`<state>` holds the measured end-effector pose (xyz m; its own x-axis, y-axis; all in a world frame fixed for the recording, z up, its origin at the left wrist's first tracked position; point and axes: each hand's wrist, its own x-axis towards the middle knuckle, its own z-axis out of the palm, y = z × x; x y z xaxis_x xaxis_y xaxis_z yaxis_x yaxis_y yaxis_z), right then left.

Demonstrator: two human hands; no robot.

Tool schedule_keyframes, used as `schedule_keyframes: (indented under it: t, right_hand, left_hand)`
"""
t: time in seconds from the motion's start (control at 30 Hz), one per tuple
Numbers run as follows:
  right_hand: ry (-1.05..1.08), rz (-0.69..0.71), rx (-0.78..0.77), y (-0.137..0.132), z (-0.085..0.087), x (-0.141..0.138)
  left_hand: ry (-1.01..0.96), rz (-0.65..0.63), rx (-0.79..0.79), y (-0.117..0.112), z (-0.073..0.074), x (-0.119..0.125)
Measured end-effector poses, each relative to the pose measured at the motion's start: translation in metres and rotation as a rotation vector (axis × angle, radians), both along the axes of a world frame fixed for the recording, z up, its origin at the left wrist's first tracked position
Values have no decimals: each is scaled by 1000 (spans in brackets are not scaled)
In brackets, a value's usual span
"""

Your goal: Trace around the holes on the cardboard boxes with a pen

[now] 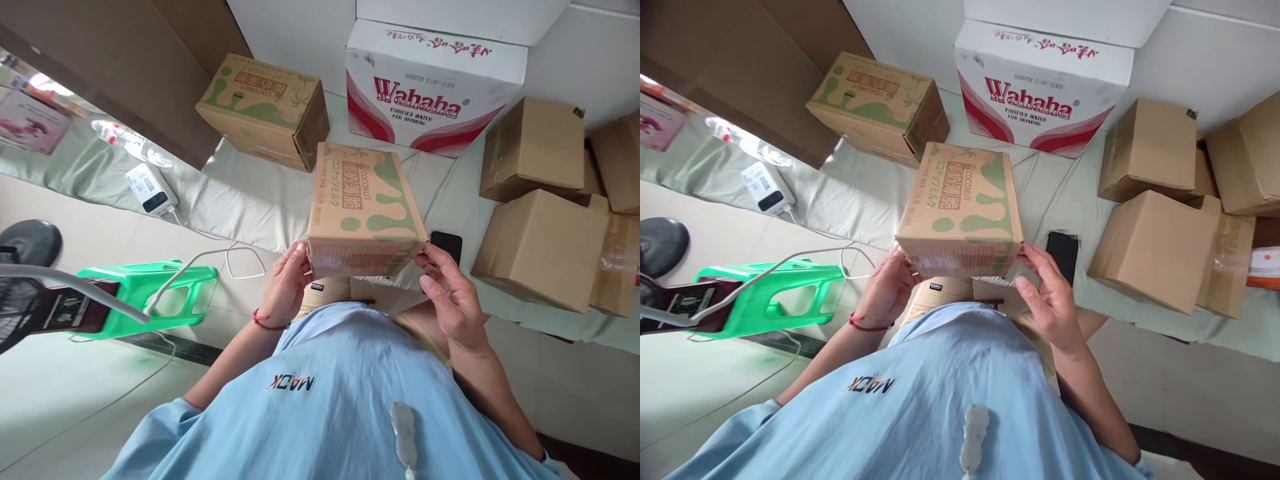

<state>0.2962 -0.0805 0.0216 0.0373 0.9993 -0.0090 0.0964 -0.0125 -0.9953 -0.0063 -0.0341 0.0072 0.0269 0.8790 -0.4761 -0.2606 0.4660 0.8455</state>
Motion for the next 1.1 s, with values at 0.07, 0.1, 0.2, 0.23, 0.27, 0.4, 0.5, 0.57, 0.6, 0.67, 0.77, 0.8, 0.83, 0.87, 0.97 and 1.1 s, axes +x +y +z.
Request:
schedule_keyframes:
  t: [0.07, 0.1, 0.2, 0.23, 0.27, 0.4, 0.5, 0.57, 0.6, 0.67, 0.77, 0.8, 0.83, 0.87, 0.97, 1.1]
  right_hand:
    - [-95, 64, 78, 4, 10, -3]
    - [-149, 92, 111, 5, 15, -6]
    - [-263, 164, 180, 2, 24, -16]
    - [-271, 196, 187, 0, 25, -19]
    - [-261, 232, 191, -3, 24, -23]
    - [-179, 391, 184, -13, 18, -35]
    - [-156, 460, 185, -15, 15, -38]
    - [-141, 477, 196, -14, 14, -38]
    - [-128, 481, 204, -13, 14, -38]
    - [-96, 464, 223, -13, 14, -36]
    - [-50, 328, 178, -18, 12, -27]
    - [-25, 253, 122, -21, 11, -23]
    - [7, 173, 50, -24, 8, -17]
    - [46, 91, -25, -29, 4, -11]
    - [162, -139, -173, -43, -10, 8]
    - [231, -338, -242, -60, -28, 19]
  left_hand:
    - [-52, -83, -42, 0, 3, -3]
    - [-93, -128, -70, 0, 5, -5]
    - [-194, -173, -152, 0, 11, -14]
    - [-213, -160, -173, 0, 12, -18]
    - [-226, -145, -191, 1, 12, -22]
    - [-224, -132, -213, 5, 8, -39]
    - [-175, -169, -197, 4, -2, -46]
    - [-151, -188, -187, 0, -10, -45]
    - [-145, -185, -183, -3, -14, -44]
    - [-140, -148, -178, -8, -21, -40]
    - [-156, -97, -189, -13, -27, -33]
    - [-171, -84, -196, -14, -28, -30]
    - [-192, -72, -206, -14, -27, -28]
    - [-215, -59, -215, -14, -26, -25]
    - [-279, -51, -245, -11, -19, -16]
    - [-383, -146, -286, -3, -6, 3]
